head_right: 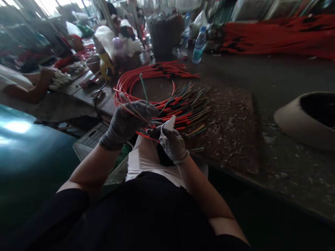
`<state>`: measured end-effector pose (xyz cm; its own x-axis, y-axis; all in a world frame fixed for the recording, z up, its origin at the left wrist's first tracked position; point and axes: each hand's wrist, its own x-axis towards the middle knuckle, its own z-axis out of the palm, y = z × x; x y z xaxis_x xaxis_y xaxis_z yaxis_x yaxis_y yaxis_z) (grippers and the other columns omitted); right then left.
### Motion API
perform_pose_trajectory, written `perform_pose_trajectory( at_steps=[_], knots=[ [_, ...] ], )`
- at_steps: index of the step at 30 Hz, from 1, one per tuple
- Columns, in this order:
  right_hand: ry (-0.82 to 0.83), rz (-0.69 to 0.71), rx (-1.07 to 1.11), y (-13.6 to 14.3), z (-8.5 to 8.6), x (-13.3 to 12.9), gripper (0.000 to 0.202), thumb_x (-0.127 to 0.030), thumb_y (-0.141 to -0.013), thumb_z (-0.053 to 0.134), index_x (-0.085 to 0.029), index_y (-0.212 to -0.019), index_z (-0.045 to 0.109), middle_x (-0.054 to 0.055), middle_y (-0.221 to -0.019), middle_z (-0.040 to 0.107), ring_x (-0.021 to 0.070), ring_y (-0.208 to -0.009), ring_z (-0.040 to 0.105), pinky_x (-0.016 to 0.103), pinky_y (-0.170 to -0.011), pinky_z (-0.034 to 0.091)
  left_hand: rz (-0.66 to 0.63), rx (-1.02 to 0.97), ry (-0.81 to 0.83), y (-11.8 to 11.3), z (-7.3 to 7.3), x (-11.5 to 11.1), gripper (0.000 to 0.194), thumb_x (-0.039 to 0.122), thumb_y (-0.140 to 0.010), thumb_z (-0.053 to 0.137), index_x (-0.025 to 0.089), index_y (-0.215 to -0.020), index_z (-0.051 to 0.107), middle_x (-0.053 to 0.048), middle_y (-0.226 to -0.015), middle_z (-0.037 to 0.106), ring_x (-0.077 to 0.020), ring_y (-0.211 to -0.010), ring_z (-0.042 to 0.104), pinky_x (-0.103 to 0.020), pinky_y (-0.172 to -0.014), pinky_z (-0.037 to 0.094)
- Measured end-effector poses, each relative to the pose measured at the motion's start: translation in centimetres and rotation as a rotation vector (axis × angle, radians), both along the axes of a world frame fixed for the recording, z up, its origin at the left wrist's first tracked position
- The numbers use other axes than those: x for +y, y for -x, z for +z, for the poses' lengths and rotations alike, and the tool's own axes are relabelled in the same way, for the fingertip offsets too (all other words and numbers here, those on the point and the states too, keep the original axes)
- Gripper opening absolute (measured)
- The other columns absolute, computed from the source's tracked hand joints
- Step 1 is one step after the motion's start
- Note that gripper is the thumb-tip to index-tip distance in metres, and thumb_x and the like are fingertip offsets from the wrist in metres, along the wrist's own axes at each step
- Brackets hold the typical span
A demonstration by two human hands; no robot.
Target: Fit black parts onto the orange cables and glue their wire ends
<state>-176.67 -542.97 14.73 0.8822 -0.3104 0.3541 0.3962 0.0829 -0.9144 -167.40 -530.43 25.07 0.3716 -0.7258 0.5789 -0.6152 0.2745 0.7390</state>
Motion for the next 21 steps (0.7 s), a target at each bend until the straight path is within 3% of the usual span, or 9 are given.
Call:
perform_pose_trajectory(
  at_steps=[3,6,9,13,16,21],
  knots=[
    [-0.128,-0.104,0.008,0.2,0.0,-0.5,0.033,-0.055,-0.084,0.066,-0.024,-0.076,0.066,0.007,-0.074,0.071,0.0186,-0.057,0.061,0.033,-0.051,0.053,0.102,-0.072,-0.007,0.5,-1.9,1.8,0.058,0.059,-0.087,0.067,0.023,-0.132,0.057,-0.008,-0.11,0.069,-0.0123,-0.074,0.064,-0.026,-0.065,0.055],
    [-0.16,-0.211,-0.019,1.2,0.7,-0.4,0.025,-0.045,-0.081,0.075,-0.024,-0.092,0.069,0.005,-0.084,0.073,0.0149,-0.058,0.059,0.027,-0.045,0.046,0.113,-0.176,0.045,1.1,-3.5,3.1,0.086,0.061,-0.082,0.072,0.028,-0.151,0.033,-0.011,-0.124,0.061,-0.0091,-0.072,0.059,-0.024,-0.062,0.053],
    [-0.075,-0.257,-0.057,2.1,2.1,0.8,0.022,-0.039,-0.087,0.072,-0.024,-0.104,0.07,0.003,-0.094,0.074,0.0132,-0.065,0.064,0.027,-0.055,0.052,0.121,-0.226,0.073,1.7,-4.1,3.8,0.092,0.063,-0.081,0.071,0.029,-0.155,0.026,-0.012,-0.126,0.057,-0.0083,-0.071,0.055,-0.023,-0.059,0.052],
    [0.174,-0.309,-0.133,2.2,3.7,2.3,0.02,-0.04,-0.088,0.073,-0.022,-0.095,0.071,0.006,-0.095,0.075,0.019,-0.084,0.072,0.033,-0.075,0.059,0.156,-0.233,0.064,2.2,-3.9,3.9,0.089,0.064,-0.085,0.066,0.028,-0.156,0.024,-0.013,-0.128,0.055,-0.0073,-0.069,0.053,-0.024,-0.059,0.052],
    [0.182,-0.307,-0.201,1.7,3.9,2.4,0.026,-0.045,-0.085,0.076,-0.022,-0.092,0.07,0.007,-0.095,0.073,0.0215,-0.089,0.072,0.036,-0.077,0.06,0.177,-0.247,0.074,2.1,-3.9,3.8,0.09,0.066,-0.084,0.065,0.028,-0.155,0.025,-0.013,-0.127,0.055,-0.0069,-0.067,0.051,-0.024,-0.059,0.052],
    [0.166,-0.294,-0.229,1.2,3.4,2.4,0.023,-0.041,-0.083,0.078,-0.022,-0.095,0.069,0.006,-0.096,0.071,0.0207,-0.09,0.07,0.034,-0.077,0.058,0.165,-0.239,0.085,1.9,-3.8,3.6,0.09,0.068,-0.085,0.063,0.029,-0.156,0.025,-0.013,-0.128,0.055,-0.0103,-0.072,0.053,-0.029,-0.064,0.054]
  ],
)
